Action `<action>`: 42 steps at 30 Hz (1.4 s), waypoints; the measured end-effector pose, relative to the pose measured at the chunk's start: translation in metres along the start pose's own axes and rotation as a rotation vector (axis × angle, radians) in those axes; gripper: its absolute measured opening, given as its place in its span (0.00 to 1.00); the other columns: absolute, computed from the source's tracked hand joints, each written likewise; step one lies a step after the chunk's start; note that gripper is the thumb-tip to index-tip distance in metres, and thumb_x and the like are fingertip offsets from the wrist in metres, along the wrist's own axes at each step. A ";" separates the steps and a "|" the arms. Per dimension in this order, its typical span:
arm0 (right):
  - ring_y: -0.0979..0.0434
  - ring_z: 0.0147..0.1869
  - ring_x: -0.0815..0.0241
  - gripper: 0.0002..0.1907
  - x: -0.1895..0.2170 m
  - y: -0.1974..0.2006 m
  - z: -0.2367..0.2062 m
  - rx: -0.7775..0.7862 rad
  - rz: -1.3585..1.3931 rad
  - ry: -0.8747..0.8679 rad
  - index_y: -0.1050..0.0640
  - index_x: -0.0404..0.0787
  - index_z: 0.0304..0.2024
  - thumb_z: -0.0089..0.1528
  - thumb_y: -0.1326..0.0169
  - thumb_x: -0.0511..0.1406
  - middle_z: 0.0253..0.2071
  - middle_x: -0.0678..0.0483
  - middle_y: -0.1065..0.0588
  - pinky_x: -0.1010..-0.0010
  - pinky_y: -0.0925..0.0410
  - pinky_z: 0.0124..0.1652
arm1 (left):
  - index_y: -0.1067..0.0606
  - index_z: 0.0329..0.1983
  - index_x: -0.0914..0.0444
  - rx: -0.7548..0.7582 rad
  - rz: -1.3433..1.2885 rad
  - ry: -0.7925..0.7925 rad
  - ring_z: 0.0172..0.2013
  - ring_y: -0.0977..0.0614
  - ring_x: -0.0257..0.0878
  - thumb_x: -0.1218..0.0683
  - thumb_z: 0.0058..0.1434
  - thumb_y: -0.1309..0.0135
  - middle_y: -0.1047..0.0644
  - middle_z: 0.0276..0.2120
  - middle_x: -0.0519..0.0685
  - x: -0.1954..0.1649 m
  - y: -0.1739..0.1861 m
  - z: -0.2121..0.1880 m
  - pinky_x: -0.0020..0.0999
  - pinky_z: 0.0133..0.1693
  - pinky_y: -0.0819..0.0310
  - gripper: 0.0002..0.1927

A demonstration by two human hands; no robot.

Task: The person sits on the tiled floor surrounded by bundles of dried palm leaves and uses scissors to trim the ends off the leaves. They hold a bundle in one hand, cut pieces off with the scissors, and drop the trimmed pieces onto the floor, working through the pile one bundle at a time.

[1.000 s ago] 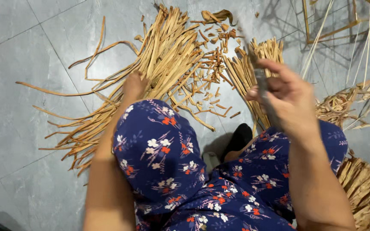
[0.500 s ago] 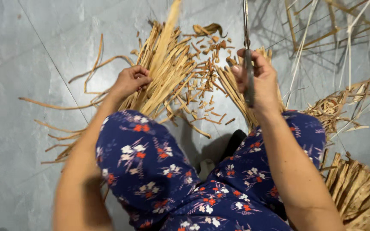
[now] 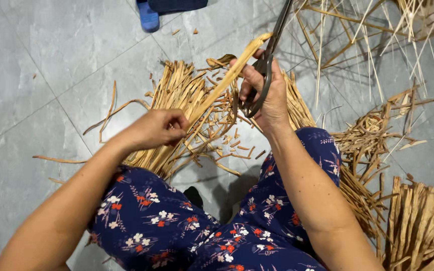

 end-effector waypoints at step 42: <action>0.25 0.40 0.70 0.35 0.025 -0.010 -0.044 0.245 -1.099 0.080 0.24 0.39 0.61 0.55 0.29 0.43 0.37 0.58 0.22 0.76 0.30 0.41 | 0.20 0.51 0.62 -0.715 -0.059 -0.529 0.35 0.19 0.31 0.59 0.68 0.40 0.19 0.38 0.46 -0.128 0.037 -0.024 0.27 0.36 0.25 0.09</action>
Point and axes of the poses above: each hand's wrist, its own z-axis towards the middle knuckle, its own y-axis out of the back of the hand, x = y × z, the point moved 9 cm from there along z, towards the middle knuckle
